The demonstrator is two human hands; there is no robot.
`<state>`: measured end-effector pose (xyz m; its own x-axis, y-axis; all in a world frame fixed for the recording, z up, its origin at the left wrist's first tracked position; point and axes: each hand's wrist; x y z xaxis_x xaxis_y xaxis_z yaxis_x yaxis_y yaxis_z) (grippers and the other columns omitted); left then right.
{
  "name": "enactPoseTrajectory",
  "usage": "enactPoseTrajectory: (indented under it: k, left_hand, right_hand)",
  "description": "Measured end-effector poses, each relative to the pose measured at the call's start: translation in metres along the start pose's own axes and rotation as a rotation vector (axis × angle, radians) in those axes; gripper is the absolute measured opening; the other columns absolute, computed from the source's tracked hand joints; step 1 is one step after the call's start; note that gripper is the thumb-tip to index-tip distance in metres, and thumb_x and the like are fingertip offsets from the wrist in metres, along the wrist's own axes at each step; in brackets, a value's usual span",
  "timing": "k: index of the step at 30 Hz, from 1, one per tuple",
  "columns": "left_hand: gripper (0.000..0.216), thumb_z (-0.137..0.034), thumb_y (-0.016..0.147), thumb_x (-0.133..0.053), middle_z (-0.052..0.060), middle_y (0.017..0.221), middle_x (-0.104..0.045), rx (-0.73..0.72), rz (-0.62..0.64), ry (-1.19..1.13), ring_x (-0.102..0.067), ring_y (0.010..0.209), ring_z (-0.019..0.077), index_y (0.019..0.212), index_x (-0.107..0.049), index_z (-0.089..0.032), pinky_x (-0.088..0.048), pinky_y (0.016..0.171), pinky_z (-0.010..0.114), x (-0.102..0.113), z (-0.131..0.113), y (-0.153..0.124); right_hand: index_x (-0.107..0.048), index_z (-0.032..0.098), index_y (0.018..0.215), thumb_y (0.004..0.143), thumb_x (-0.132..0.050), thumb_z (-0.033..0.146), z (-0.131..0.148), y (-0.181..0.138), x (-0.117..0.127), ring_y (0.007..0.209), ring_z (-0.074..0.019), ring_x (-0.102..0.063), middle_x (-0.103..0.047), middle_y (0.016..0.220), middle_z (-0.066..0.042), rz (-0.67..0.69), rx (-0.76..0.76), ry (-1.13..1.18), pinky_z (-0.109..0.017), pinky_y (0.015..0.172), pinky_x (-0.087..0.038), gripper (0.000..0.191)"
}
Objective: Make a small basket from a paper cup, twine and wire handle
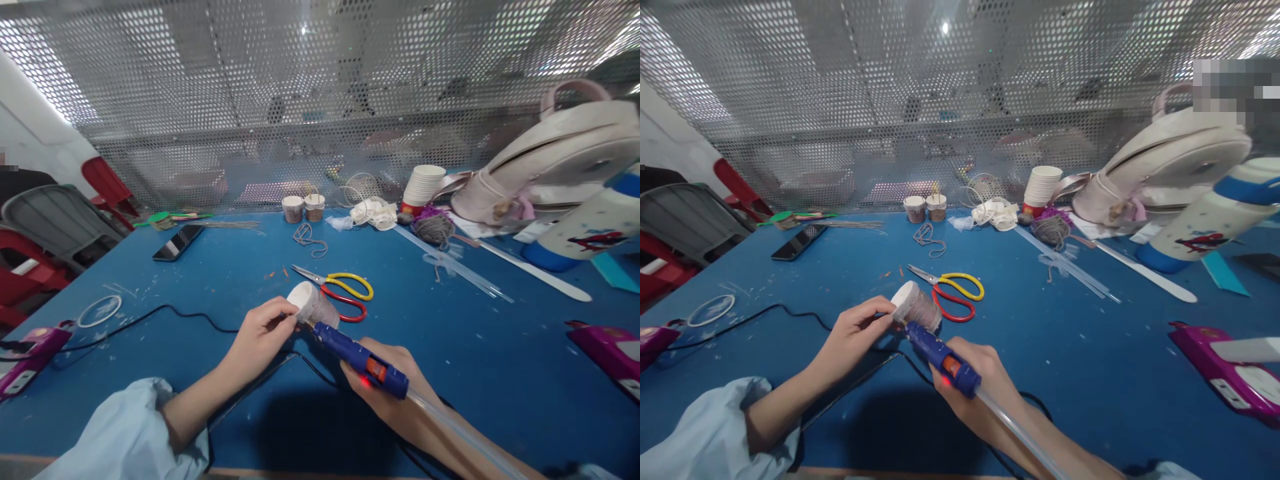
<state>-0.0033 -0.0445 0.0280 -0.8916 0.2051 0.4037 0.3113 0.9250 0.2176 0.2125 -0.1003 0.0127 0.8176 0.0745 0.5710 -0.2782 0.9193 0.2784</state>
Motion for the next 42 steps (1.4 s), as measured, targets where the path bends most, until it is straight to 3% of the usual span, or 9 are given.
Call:
enactPoseTrajectory:
  k: [11, 34, 38, 42]
  left_hand:
    - [0.021, -0.028, 0.085, -0.053, 0.003, 0.075, -0.064, 0.019, 0.000, 0.009, -0.058, 0.071, 0.0149, 0.078, -0.068, -0.016, -0.042, 0.066, 0.023, 0.000, -0.002, 0.000]
    - [0.022, -0.026, 0.087, -0.052, 0.003, 0.074, -0.062, -0.031, -0.010, 0.109, -0.057, 0.070, 0.0137, 0.080, -0.069, -0.014, -0.041, 0.065, 0.023, -0.002, 0.003, 0.000]
    - [0.022, -0.026, 0.087, -0.051, 0.003, 0.076, -0.063, -0.027, -0.014, 0.104, -0.057, 0.071, 0.0138, 0.081, -0.069, -0.015, -0.041, 0.065, 0.023, -0.001, 0.005, 0.000]
    - [0.019, -0.025, 0.085, -0.053, 0.002, 0.074, -0.061, -0.022, -0.056, 0.106, -0.055, 0.068, 0.0129, 0.076, -0.066, -0.015, -0.039, 0.062, 0.023, -0.001, 0.007, 0.001]
  right_hand:
    - [-0.053, 0.020, 0.071, 0.084, -0.052, 0.019, -0.006, -0.003, 0.000, 0.050, -0.0100, -0.045, -0.055, 0.061, 0.001, 0.007, 0.052, -0.014, -0.022, 0.051, -0.036, 0.012]
    - [-0.052, 0.020, 0.075, 0.078, -0.054, 0.019, -0.020, -0.008, -0.005, 0.052, -0.0114, -0.049, -0.056, 0.063, 0.001, -0.011, 0.135, -0.148, -0.023, 0.052, -0.034, 0.003]
    - [-0.054, 0.019, 0.071, 0.082, -0.052, 0.020, -0.009, -0.004, 0.001, 0.049, -0.0094, -0.046, -0.054, 0.061, 0.002, -0.032, 0.115, -0.078, -0.021, 0.050, -0.036, 0.011]
    - [-0.046, 0.020, 0.058, 0.082, -0.052, 0.023, 0.006, 0.004, 0.008, 0.044, -0.0079, -0.039, -0.046, 0.051, 0.005, -0.071, -0.023, -0.034, -0.020, 0.044, -0.033, 0.024]
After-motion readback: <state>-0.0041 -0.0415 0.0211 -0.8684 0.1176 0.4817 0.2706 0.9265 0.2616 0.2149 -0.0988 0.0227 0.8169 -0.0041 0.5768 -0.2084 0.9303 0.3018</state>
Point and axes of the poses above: each hand's wrist, its own y-axis towards the middle knuckle, its own x-axis out of the back of the hand, z = x × y
